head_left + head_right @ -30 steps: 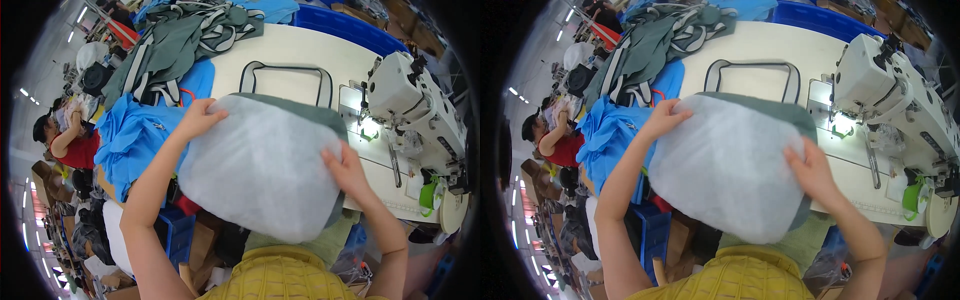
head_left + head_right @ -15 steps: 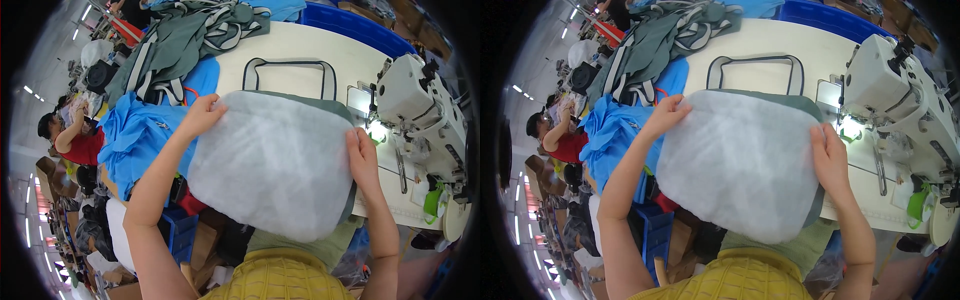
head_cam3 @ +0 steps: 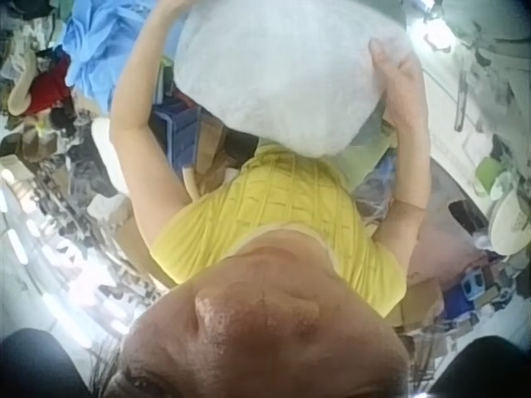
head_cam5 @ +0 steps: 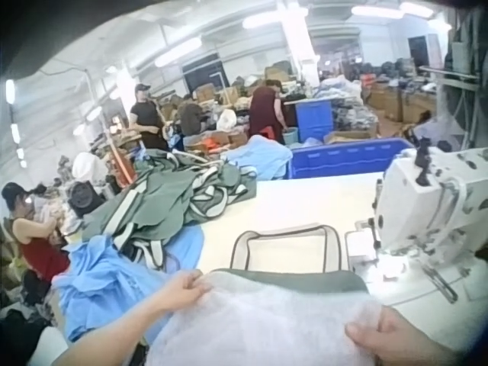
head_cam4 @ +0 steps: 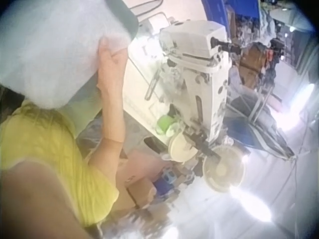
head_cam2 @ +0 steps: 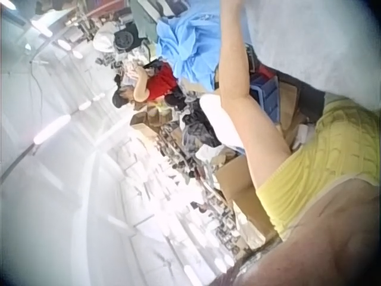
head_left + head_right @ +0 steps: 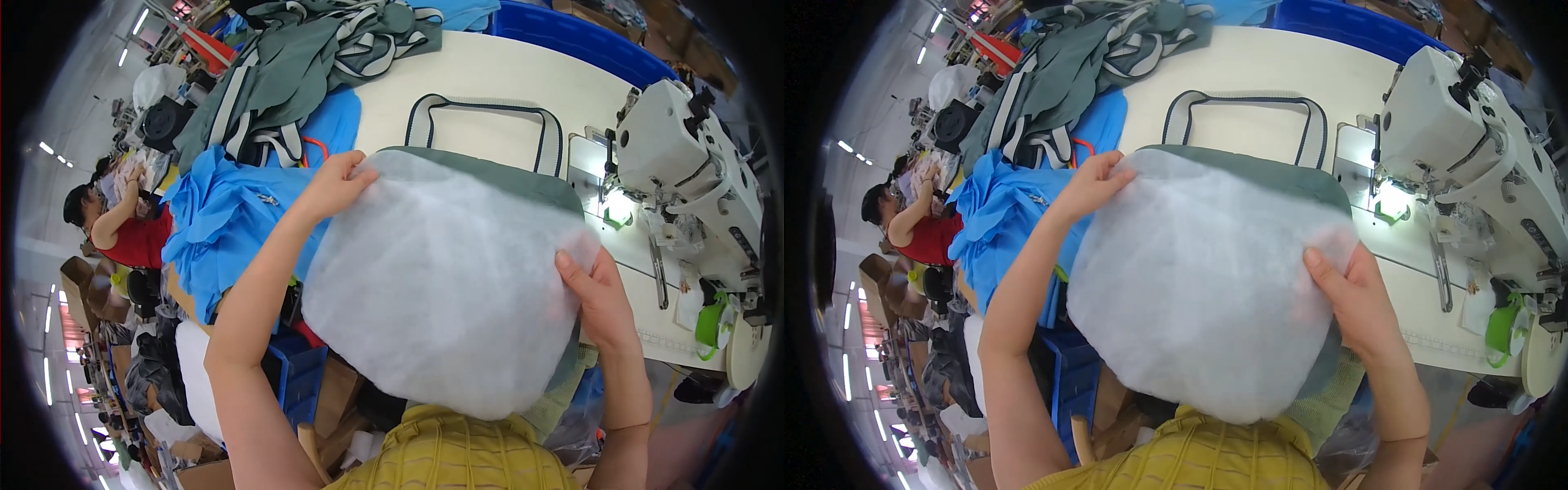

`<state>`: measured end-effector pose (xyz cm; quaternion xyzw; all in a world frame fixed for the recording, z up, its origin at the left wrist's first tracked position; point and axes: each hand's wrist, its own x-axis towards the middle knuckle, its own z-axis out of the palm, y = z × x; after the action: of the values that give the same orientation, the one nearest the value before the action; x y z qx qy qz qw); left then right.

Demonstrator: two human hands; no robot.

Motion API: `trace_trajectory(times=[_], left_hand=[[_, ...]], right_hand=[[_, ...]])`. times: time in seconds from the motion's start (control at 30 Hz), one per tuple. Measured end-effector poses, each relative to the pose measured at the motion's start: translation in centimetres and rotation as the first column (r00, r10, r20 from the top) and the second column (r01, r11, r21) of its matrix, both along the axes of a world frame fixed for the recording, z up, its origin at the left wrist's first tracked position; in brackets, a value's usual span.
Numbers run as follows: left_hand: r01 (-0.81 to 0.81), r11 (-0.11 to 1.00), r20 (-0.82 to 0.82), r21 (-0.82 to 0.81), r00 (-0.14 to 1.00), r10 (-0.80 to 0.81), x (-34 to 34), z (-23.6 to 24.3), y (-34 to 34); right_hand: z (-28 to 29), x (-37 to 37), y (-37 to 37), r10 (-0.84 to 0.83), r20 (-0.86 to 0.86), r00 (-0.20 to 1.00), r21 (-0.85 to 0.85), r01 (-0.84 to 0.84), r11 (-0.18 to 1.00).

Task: Sewing components of a blue fabric bag together using an industrial sewing machine.

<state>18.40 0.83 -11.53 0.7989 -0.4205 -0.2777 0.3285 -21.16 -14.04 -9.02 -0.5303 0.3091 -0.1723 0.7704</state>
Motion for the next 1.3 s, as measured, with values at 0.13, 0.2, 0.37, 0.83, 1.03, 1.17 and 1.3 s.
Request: trace_trajectory(times=[0.13, 0.2, 0.37, 0.83, 1.03, 1.17, 1.3], left_hand=[[-0.011, 0.999, 0.047, 0.031, 0.999, 0.01, -0.7, 0.6, -0.5], [-0.018, 1.0, 0.043, 0.026, 0.999, 0.017, -1.0, 0.5, -0.8], [-0.057, 0.997, 0.073, 0.043, 0.996, 0.053, -0.6, 1.3, -1.0], [0.008, 1.0, 0.166, 0.015, 0.986, -0.011, -0.6, -0.6, -0.3], [-0.004, 1.0, 0.186, -0.009, 0.982, 0.005, 0.4, -1.5, -0.3], [-0.035, 0.998, 0.096, -0.053, 0.995, 0.04, 0.5, -1.6, -0.6], [-0.037, 0.998, 0.046, -0.059, 0.998, 0.04, 0.2, -1.1, -0.7]], right_hand=[[-0.1, -1.3, -1.6, -0.165, -0.436, 0.885, -0.655, -0.186, 0.733], [-2.3, -1.7, -2.9, -0.119, -0.328, 0.937, -0.642, -0.128, 0.756], [-2.1, -0.9, -4.0, -0.118, -0.106, 0.987, -0.131, 0.103, 0.986], [2.7, -1.7, 4.3, -0.002, -0.147, 0.989, 0.74, 0.111, 0.664], [1.7, -4.5, -1.4, 0.209, -0.314, 0.926, -0.108, -0.253, 0.961], [1.8, -4.1, -4.2, 0.187, -0.363, 0.913, -0.6, -0.383, 0.703], [0.5, -0.4, -5.3, -0.066, -0.251, 0.966, -0.602, -0.102, 0.792]])
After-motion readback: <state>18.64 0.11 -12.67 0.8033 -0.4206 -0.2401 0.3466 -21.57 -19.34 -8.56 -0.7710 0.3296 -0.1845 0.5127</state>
